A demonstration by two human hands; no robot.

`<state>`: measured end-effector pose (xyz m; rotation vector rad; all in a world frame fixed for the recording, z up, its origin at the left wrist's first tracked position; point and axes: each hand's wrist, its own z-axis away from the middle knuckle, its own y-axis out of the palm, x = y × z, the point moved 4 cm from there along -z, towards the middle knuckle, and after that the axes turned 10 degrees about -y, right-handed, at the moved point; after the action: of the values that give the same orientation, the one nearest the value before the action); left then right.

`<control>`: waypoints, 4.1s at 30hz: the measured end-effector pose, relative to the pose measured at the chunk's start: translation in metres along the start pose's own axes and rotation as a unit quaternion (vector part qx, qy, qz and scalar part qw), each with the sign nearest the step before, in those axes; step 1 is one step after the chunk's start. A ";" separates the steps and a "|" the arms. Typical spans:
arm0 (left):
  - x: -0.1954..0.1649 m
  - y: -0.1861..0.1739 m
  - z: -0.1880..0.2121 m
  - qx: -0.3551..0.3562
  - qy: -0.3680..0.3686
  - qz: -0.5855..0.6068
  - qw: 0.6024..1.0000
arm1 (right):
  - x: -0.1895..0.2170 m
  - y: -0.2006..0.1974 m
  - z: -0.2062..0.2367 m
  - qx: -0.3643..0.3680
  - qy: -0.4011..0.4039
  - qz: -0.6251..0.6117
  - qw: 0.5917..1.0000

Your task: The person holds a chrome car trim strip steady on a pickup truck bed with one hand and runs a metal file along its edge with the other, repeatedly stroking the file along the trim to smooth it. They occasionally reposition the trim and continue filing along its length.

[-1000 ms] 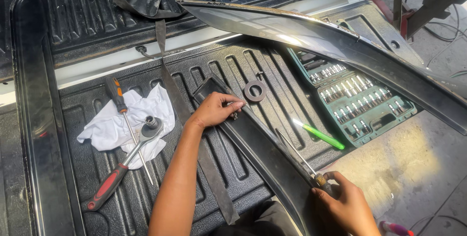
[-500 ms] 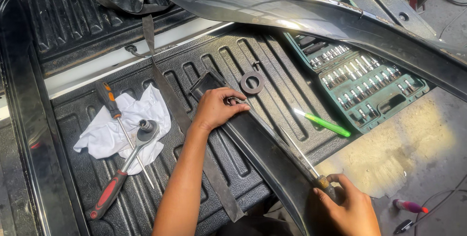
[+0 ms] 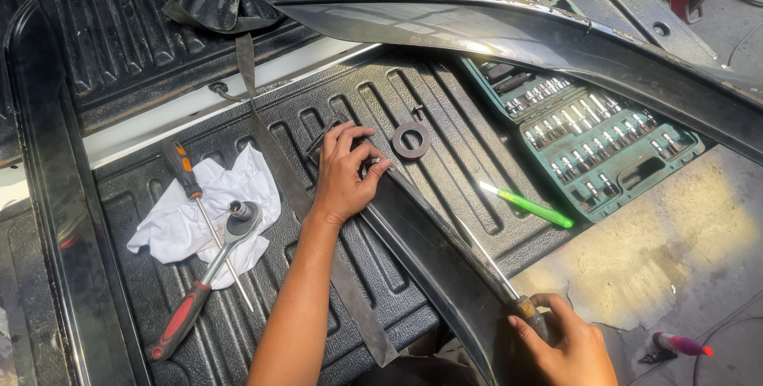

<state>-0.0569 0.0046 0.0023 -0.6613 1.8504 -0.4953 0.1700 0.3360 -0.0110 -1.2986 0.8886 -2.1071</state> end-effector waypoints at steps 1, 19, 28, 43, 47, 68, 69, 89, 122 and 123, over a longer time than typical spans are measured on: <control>0.000 0.001 0.000 -0.006 -0.001 -0.006 1.000 | -0.003 -0.001 0.000 -0.005 -0.013 -0.004 1.000; 0.008 0.016 0.022 0.032 -0.022 -0.100 0.994 | -0.024 -0.018 0.002 -0.060 -0.068 0.065 0.994; -0.001 0.015 0.020 0.034 0.032 -0.098 0.994 | 0.134 -0.027 0.004 -0.091 -0.286 0.210 0.931; -0.001 0.021 0.018 0.049 0.005 -0.135 0.990 | 0.184 -0.037 -0.010 -0.017 -0.272 0.303 0.913; -0.001 0.021 0.017 0.048 -0.001 -0.135 0.990 | 0.192 -0.038 -0.009 -0.026 -0.325 0.297 0.897; 0.007 0.023 0.017 0.063 -0.020 -0.125 0.990 | 0.198 -0.043 -0.026 0.008 -0.307 0.263 0.914; 0.007 0.024 0.017 0.066 -0.018 -0.127 0.990 | 0.198 -0.043 -0.025 0.008 -0.306 0.263 0.915; 0.002 0.023 0.017 0.088 -0.026 -0.130 0.987 | 0.199 -0.044 -0.024 0.007 -0.294 0.295 0.909; 0.003 0.023 0.020 0.059 -0.011 -0.104 0.993 | 0.186 -0.042 -0.040 0.003 -0.294 0.275 0.915; 0.003 0.022 0.019 0.054 -0.007 -0.106 0.993 | 0.185 -0.042 -0.040 0.010 -0.288 0.275 0.917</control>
<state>-0.0448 0.0191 -0.0202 -0.7894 1.7351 -0.7217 0.0532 0.2435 0.1137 -1.3507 0.8315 -1.2022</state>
